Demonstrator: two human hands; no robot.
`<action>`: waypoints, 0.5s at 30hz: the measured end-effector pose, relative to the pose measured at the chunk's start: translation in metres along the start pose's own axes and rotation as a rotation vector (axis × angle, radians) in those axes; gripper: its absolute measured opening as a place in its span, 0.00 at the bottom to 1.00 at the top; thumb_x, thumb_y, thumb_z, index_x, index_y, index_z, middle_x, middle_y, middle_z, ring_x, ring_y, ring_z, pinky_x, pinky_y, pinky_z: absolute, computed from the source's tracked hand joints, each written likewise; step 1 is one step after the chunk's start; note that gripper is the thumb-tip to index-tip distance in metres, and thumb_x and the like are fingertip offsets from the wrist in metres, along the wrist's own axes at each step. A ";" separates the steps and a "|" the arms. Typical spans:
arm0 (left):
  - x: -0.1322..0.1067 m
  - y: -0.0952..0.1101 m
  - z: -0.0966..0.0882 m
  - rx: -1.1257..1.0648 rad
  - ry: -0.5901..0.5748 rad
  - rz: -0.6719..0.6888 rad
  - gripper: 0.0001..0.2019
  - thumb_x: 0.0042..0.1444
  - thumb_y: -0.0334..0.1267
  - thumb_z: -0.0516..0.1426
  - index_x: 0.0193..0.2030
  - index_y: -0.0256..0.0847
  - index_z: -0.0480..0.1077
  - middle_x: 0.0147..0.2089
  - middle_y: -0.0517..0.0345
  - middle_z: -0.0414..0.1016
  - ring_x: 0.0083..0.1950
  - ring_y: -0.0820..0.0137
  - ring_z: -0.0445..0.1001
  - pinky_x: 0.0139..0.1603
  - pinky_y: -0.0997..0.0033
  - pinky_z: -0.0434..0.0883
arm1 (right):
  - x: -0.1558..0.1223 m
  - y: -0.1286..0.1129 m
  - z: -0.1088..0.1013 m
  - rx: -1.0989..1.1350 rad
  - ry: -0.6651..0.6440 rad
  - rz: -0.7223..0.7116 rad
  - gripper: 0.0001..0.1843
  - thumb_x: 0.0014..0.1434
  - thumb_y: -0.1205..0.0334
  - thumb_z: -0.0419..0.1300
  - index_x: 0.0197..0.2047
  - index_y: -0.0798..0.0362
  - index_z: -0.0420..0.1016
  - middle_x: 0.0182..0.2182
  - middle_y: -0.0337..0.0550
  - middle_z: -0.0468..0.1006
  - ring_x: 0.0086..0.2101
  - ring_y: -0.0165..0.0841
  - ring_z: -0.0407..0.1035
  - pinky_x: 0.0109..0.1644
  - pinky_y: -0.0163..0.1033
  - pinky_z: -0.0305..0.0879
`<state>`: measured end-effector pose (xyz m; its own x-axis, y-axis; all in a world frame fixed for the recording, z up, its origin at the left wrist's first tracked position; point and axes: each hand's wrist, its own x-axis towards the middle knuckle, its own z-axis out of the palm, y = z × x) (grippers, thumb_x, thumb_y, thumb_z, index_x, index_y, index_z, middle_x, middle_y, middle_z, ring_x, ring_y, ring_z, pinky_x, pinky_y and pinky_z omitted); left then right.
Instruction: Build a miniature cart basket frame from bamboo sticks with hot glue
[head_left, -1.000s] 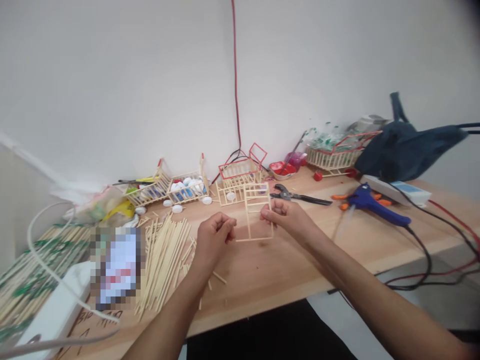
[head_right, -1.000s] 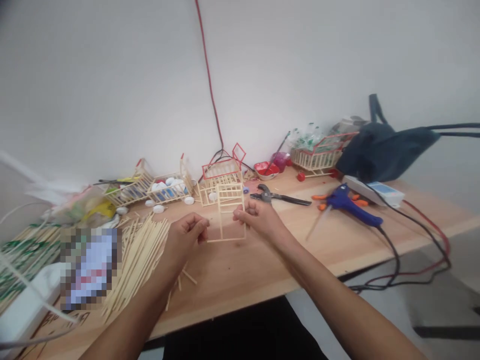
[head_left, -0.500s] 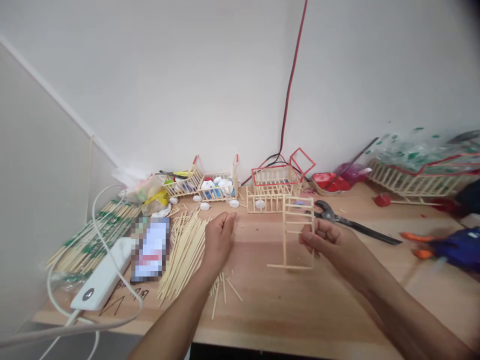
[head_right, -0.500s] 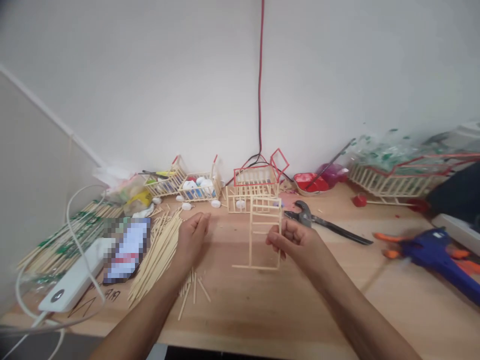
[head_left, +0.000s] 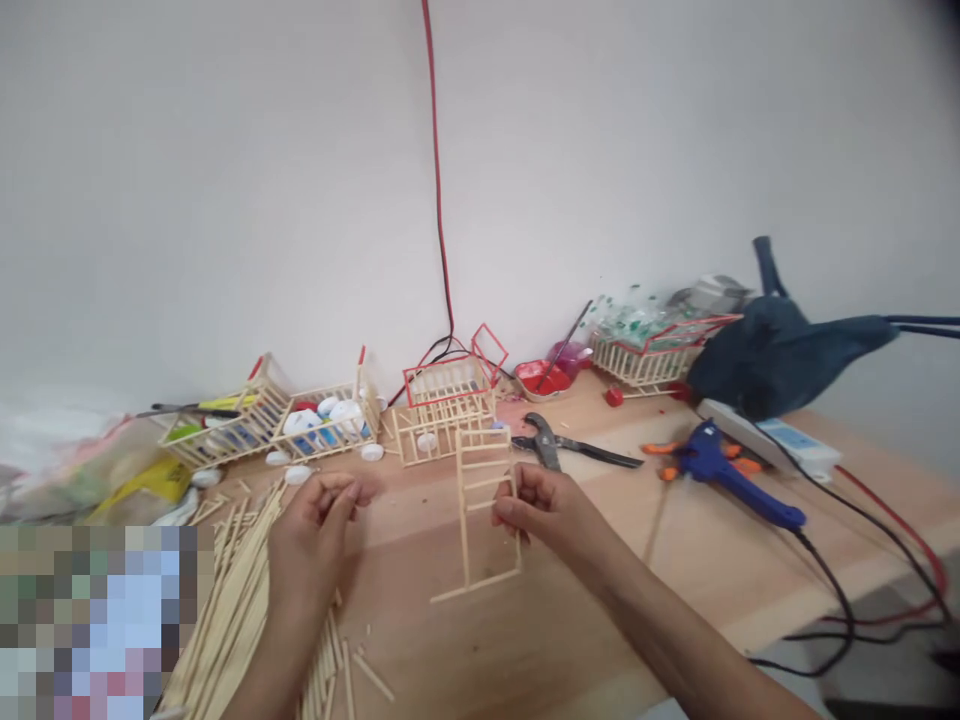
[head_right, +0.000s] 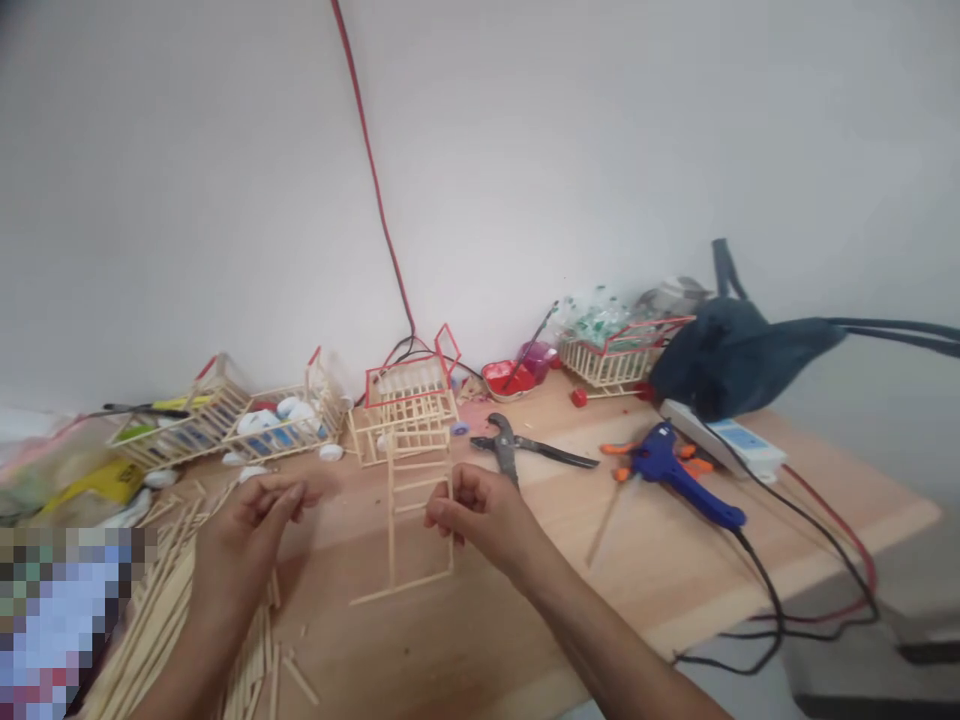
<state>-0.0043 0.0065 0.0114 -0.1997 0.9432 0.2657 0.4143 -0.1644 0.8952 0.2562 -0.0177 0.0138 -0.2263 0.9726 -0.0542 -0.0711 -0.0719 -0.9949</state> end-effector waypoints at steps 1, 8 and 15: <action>-0.001 0.002 -0.003 -0.021 0.023 -0.002 0.10 0.52 0.43 0.59 0.36 0.40 0.71 0.31 0.59 0.77 0.31 0.70 0.72 0.36 0.72 0.68 | 0.001 0.002 0.001 -0.004 0.011 -0.017 0.17 0.52 0.49 0.64 0.29 0.53 0.66 0.26 0.39 0.74 0.23 0.25 0.62 0.25 0.32 0.58; -0.001 0.017 -0.020 -0.337 0.348 0.074 0.13 0.50 0.41 0.63 0.42 0.40 0.73 0.35 0.59 0.79 0.35 0.71 0.75 0.39 0.72 0.72 | 0.010 0.010 -0.006 -0.078 0.112 -0.112 0.18 0.51 0.47 0.65 0.30 0.55 0.69 0.25 0.38 0.74 0.23 0.24 0.61 0.26 0.32 0.55; -0.006 0.037 -0.041 -0.331 0.334 0.128 0.10 0.55 0.43 0.59 0.31 0.38 0.71 0.23 0.63 0.71 0.22 0.76 0.64 0.25 0.77 0.63 | 0.011 0.002 -0.006 -0.154 0.132 -0.131 0.21 0.48 0.45 0.67 0.29 0.55 0.70 0.25 0.38 0.73 0.23 0.24 0.61 0.27 0.32 0.54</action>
<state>-0.0243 -0.0174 0.0571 -0.4618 0.7740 0.4331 0.1600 -0.4076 0.8990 0.2591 -0.0060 0.0106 -0.0949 0.9926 0.0753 0.0603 0.0812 -0.9949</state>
